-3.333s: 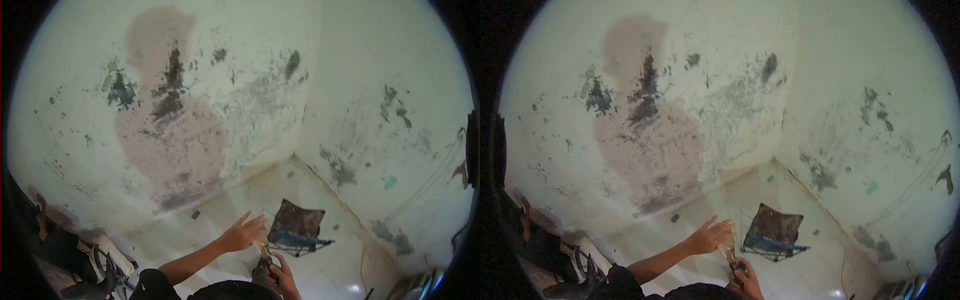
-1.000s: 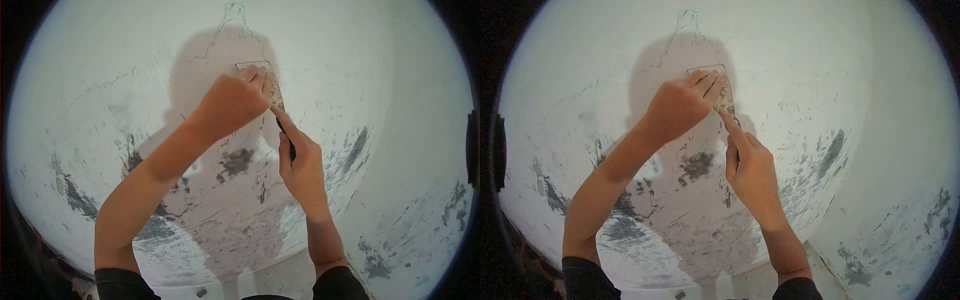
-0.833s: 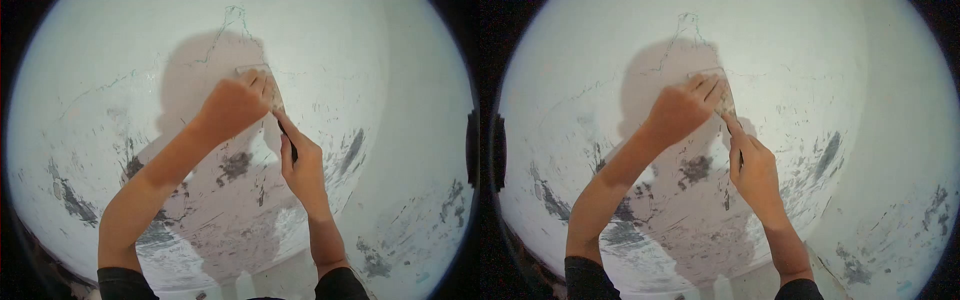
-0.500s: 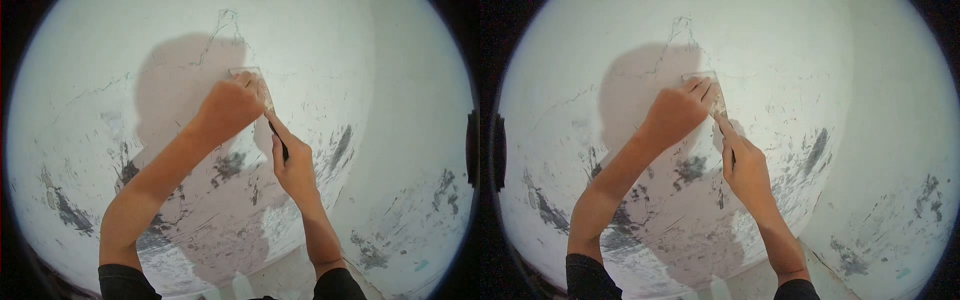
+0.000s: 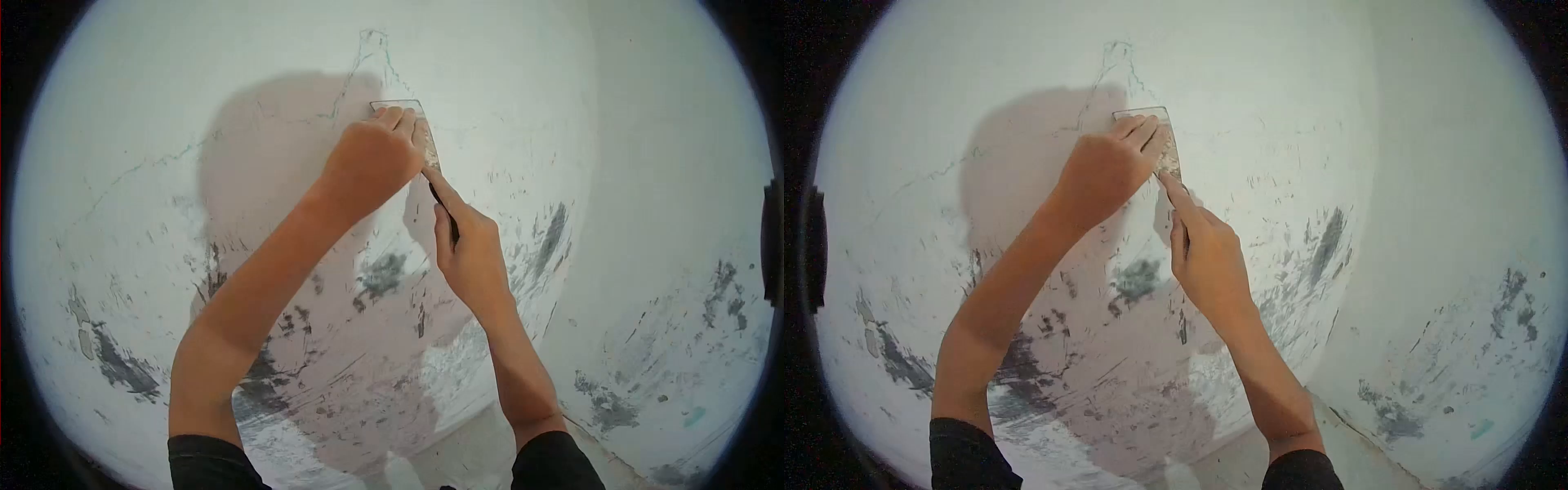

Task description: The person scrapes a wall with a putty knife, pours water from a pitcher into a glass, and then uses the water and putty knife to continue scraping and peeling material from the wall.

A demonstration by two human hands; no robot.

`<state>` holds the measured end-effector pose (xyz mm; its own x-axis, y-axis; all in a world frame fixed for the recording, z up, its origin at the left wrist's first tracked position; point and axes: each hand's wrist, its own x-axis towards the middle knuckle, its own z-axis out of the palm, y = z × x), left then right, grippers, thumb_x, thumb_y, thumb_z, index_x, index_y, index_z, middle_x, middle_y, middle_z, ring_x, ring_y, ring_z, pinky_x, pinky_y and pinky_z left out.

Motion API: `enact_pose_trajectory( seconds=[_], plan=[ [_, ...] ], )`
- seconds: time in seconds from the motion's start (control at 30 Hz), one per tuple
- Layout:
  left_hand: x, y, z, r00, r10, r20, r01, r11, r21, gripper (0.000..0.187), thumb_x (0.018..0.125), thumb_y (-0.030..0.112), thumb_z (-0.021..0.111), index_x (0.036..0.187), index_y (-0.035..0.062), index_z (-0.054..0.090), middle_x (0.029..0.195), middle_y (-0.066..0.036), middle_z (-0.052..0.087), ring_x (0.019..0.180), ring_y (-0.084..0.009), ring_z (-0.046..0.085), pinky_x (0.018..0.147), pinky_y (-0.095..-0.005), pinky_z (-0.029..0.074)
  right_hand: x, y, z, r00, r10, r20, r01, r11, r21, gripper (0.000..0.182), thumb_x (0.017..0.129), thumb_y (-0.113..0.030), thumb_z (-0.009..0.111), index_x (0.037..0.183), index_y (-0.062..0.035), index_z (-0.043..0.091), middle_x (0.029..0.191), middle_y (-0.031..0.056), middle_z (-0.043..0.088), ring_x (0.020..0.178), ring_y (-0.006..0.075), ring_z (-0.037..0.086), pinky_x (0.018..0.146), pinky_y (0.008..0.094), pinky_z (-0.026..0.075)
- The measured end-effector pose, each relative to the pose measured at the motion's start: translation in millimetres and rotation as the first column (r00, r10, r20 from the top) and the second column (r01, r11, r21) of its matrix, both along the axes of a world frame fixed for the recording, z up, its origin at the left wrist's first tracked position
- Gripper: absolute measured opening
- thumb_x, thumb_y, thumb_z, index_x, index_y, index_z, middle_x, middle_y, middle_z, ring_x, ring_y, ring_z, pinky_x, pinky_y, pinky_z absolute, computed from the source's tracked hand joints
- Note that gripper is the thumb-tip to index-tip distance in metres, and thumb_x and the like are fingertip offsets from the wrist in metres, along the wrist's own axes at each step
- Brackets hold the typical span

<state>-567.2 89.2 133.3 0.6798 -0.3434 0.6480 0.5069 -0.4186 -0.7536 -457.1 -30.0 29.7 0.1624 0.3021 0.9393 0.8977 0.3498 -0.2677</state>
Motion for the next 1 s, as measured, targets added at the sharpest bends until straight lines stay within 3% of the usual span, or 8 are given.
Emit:
enact_pose_trajectory(
  seconds=[0.1, 0.2, 0.3, 0.5, 0.57, 0.77, 0.97, 1.0],
  plan=[
    [-1, -8, -7, 0.998, 0.029, -0.054, -0.032, 0.998, -0.061, 0.033, 0.082, 0.009, 0.065, 0.112, -0.0027, 0.069, 0.108, -0.010, 0.071, 0.105, -0.0213, 0.067, 0.069, -0.0294, 0.060, -4, -28, 1, 0.994, 0.054, -0.097, -0.068, 0.986, -0.153, 0.053, 0.096, 0.002, 0.054, 0.147, -0.0140, 0.051, 0.074, 0.0209, 0.060, 0.064, 0.0318, 0.060, 0.062, 0.0393, 0.049],
    [-3, 0, -2, 0.998, 0.054, -0.023, -0.054, 0.999, 0.006, 0.032, 0.080, 0.008, 0.067, 0.110, -0.0021, 0.070, 0.106, -0.011, 0.072, 0.104, -0.0216, 0.067, 0.070, -0.0303, 0.060, 0, -5, 3, 1.000, 0.013, 0.001, -0.013, 1.000, -0.016, 0.051, 0.097, 0.001, 0.054, 0.146, -0.0128, 0.053, 0.071, 0.0204, 0.058, 0.059, 0.0302, 0.057, 0.060, 0.0380, 0.048],
    [-3, -5, 1, 0.999, 0.031, -0.026, -0.030, 0.999, 0.012, 0.033, 0.079, 0.008, 0.068, 0.111, -0.0021, 0.070, 0.106, -0.012, 0.072, 0.105, -0.0219, 0.067, 0.071, -0.0307, 0.061, -10, -19, 7, 0.992, 0.055, -0.113, -0.065, 0.994, -0.092, 0.050, 0.097, 0.001, 0.054, 0.145, -0.0116, 0.053, 0.069, 0.0206, 0.058, 0.057, 0.0315, 0.056, 0.059, 0.0381, 0.047],
    [-2, 0, 6, 0.998, -0.064, -0.025, 0.064, 0.998, 0.009, 0.026, 0.080, 0.009, 0.068, 0.103, -0.0013, 0.071, 0.103, -0.011, 0.072, 0.102, -0.0215, 0.067, 0.069, -0.0319, 0.061, -15, -12, 11, 0.995, 0.026, -0.094, -0.033, 0.997, -0.070, 0.048, 0.098, 0.000, 0.053, 0.145, -0.0108, 0.053, 0.070, 0.0220, 0.058, 0.061, 0.0355, 0.056, 0.062, 0.0404, 0.048],
    [-6, -12, 9, 0.996, 0.020, -0.086, -0.027, 0.997, -0.075, 0.022, 0.079, 0.009, 0.068, 0.098, -0.0008, 0.071, 0.099, -0.010, 0.071, 0.099, -0.0210, 0.068, 0.067, -0.0321, 0.060, -12, -18, 14, 0.994, 0.046, -0.096, -0.051, 0.997, -0.057, 0.048, 0.098, 0.000, 0.053, 0.145, -0.0112, 0.053, 0.070, 0.0224, 0.058, 0.061, 0.0358, 0.057, 0.063, 0.0421, 0.048],
    [0, 0, 8, 0.998, -0.045, -0.034, 0.046, 0.999, 0.016, 0.022, 0.074, 0.007, 0.068, 0.095, -0.0003, 0.071, 0.089, -0.007, 0.068, 0.093, -0.0206, 0.067, 0.061, -0.0319, 0.059, -8, -26, 18, 0.990, 0.070, -0.120, -0.087, 0.987, -0.138, 0.047, 0.098, 0.000, 0.052, 0.143, -0.0134, 0.055, 0.071, 0.0226, 0.059, 0.059, 0.0364, 0.057, 0.062, 0.0421, 0.048],
    [0, -3, 20, 0.995, -0.034, -0.092, 0.036, 0.999, 0.016, 0.009, 0.073, 0.003, 0.069, 0.082, 0.0033, 0.066, 0.089, -0.008, 0.069, 0.093, -0.0204, 0.068, 0.061, -0.0317, 0.059, 10, -17, 18, 0.995, 0.082, -0.052, -0.084, 0.996, -0.023, 0.047, 0.097, -0.003, 0.053, 0.143, -0.0155, 0.055, 0.073, 0.0250, 0.061, 0.059, 0.0371, 0.058, 0.061, 0.0388, 0.047],
    [0, -5, 15, 0.994, -0.089, -0.068, 0.094, 0.992, 0.081, 0.009, 0.068, 0.003, 0.070, 0.073, 0.0054, 0.063, 0.078, -0.007, 0.065, 0.084, -0.0188, 0.067, 0.057, -0.0302, 0.056, 6, -28, 19, 0.991, 0.109, -0.073, -0.114, 0.992, -0.058, 0.047, 0.097, -0.003, 0.053, 0.143, -0.0153, 0.055, 0.074, 0.0251, 0.061, 0.060, 0.0377, 0.058, 0.062, 0.0406, 0.048]
  ],
)
